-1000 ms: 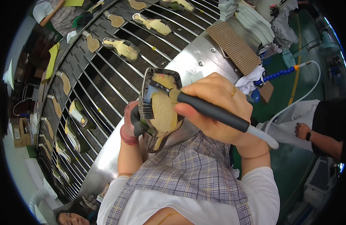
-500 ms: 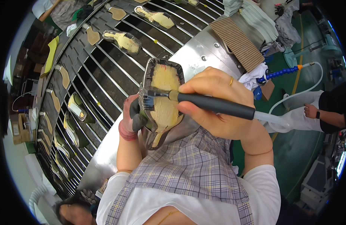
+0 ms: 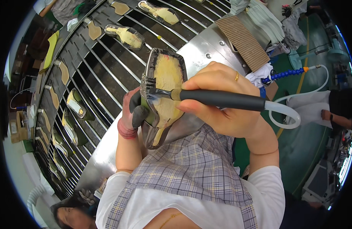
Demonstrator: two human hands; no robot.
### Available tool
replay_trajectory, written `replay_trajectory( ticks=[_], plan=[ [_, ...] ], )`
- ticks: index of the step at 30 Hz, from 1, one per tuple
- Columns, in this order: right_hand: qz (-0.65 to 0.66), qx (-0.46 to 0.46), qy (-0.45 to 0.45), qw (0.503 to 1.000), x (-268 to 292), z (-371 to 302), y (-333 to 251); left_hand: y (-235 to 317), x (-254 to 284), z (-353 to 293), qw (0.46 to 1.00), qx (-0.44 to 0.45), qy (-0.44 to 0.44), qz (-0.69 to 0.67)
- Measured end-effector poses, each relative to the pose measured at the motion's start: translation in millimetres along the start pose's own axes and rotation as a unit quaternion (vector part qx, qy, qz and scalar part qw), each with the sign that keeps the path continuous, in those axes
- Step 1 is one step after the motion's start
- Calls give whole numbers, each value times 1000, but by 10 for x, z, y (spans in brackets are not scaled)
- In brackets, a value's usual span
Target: The person applies adhesive to the soles of shoes on shoe lasts using a handheld applicator brush, attaches small strips to the soles, and places the shoes onto a conveyor belt. The person then wipes the applicator brush on a piece of cardboard.
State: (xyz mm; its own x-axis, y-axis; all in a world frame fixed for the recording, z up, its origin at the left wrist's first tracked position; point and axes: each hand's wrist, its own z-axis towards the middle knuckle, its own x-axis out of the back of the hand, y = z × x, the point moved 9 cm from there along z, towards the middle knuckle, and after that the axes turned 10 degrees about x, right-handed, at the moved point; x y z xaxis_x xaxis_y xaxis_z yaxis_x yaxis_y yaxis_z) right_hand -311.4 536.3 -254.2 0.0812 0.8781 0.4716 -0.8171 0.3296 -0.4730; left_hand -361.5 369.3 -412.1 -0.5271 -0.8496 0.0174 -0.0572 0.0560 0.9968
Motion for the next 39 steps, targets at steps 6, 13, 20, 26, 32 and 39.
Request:
replay_trajectory(
  ticks=[6, 13, 20, 26, 32, 39],
  plan=[
    [25, -34, -29, 999, -54, 28, 27, 23, 46, -16, 999, -35, 19, -32],
    [38, -35, -44, 998, -55, 84, 58, -151, 68, 2, 996, 42, 5, -77],
    [26, -57, -43, 997, -94, 75, 106, -79, 96, -26, 992, -15, 16, -127],
    [2, -17, -59, 998, -181, 61, -44, -67, 179, -31, 989, -10, 53, -136],
    [-62, 74, -97, 991, -299, 32, -292, -107, 210, -63, 974, 34, 77, -209],
    [-94, 119, -123, 981, -492, -63, -468, -49, 214, -107, 962, 36, 103, -249]
  ],
)
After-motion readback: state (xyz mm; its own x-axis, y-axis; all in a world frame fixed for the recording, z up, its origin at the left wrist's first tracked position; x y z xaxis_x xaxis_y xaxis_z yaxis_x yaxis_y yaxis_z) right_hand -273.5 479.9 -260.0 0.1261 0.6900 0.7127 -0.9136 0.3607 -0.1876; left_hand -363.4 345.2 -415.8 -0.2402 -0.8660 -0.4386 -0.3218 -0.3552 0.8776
